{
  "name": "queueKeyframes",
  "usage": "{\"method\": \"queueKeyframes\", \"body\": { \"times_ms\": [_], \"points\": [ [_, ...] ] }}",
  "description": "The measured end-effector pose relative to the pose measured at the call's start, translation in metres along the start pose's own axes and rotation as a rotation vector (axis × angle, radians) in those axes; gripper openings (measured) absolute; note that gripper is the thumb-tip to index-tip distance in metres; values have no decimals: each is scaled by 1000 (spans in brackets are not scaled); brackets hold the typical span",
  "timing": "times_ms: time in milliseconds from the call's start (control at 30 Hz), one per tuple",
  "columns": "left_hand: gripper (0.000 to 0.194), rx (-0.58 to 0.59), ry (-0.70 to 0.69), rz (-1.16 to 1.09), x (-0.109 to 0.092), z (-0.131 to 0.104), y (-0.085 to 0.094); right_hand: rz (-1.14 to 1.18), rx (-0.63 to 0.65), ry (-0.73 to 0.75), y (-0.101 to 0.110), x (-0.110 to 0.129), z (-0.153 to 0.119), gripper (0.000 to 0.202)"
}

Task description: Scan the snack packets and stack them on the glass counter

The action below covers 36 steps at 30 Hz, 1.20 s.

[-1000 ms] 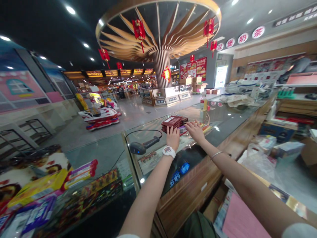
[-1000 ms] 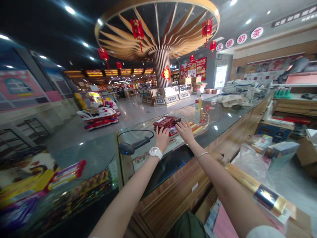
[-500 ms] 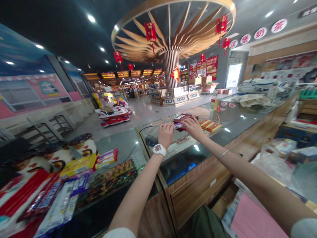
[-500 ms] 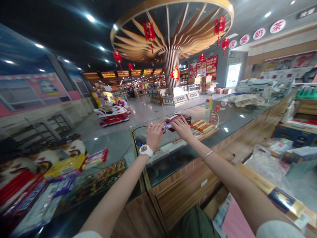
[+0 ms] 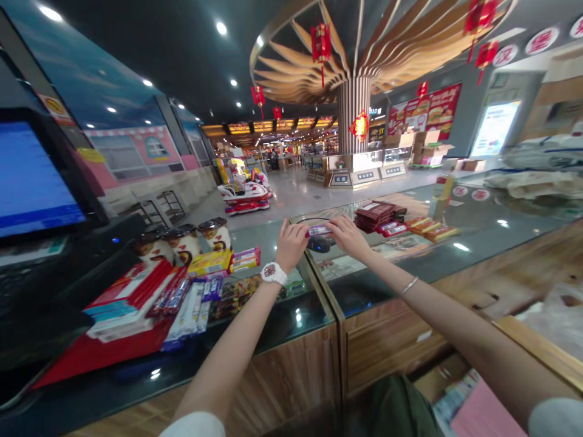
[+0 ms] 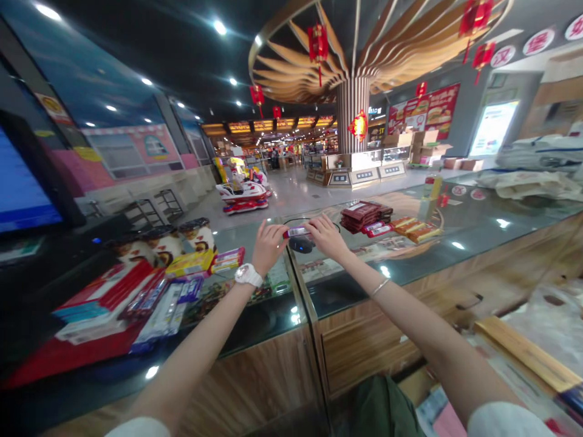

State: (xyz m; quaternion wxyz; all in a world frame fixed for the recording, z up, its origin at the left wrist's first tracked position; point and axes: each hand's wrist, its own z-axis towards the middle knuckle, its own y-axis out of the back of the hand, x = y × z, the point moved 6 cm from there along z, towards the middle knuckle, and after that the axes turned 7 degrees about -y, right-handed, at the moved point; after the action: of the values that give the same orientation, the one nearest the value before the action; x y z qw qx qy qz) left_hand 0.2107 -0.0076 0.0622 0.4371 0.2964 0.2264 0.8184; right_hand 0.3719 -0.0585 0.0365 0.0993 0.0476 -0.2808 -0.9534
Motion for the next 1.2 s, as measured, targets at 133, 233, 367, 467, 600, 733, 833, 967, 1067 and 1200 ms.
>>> {"method": "queueKeyframes", "body": {
  "times_ms": [133, 233, 367, 467, 600, 733, 833, 967, 1067, 1200],
  "points": [
    [24, 16, 45, 6, 20, -25, 15, 83, 9, 18, -15, 27, 10, 33],
    [25, 20, 83, 9, 33, -39, 23, 141, 26, 28, -27, 42, 18, 33],
    [24, 3, 135, 28, 48, -52, 31, 193, 51, 44, -42, 56, 32, 33],
    [23, -9, 142, 53, 55, -60, 37, 217, 56, 61, -50, 64, 41, 32],
    [24, -16, 153, 63, 61, -69, 42, 236, 47, 75, -54, 73, 42, 32],
    [24, -12, 159, 48, 61, -73, 40, 242, 30, 62, -51, 73, 36, 32],
    [25, 2, 156, 41, 58, -72, 38, 239, 3, 50, -45, 69, 32, 30],
    [25, -9, 163, 41, 53, -70, 41, 243, -19, 49, -41, 69, 29, 30],
    [23, -32, 174, 51, 52, -71, 44, 260, -12, 35, -41, 70, 29, 31],
    [22, -54, 196, 61, 56, -74, 43, 326, 24, 26, -38, 57, 33, 41]
  ]
}}
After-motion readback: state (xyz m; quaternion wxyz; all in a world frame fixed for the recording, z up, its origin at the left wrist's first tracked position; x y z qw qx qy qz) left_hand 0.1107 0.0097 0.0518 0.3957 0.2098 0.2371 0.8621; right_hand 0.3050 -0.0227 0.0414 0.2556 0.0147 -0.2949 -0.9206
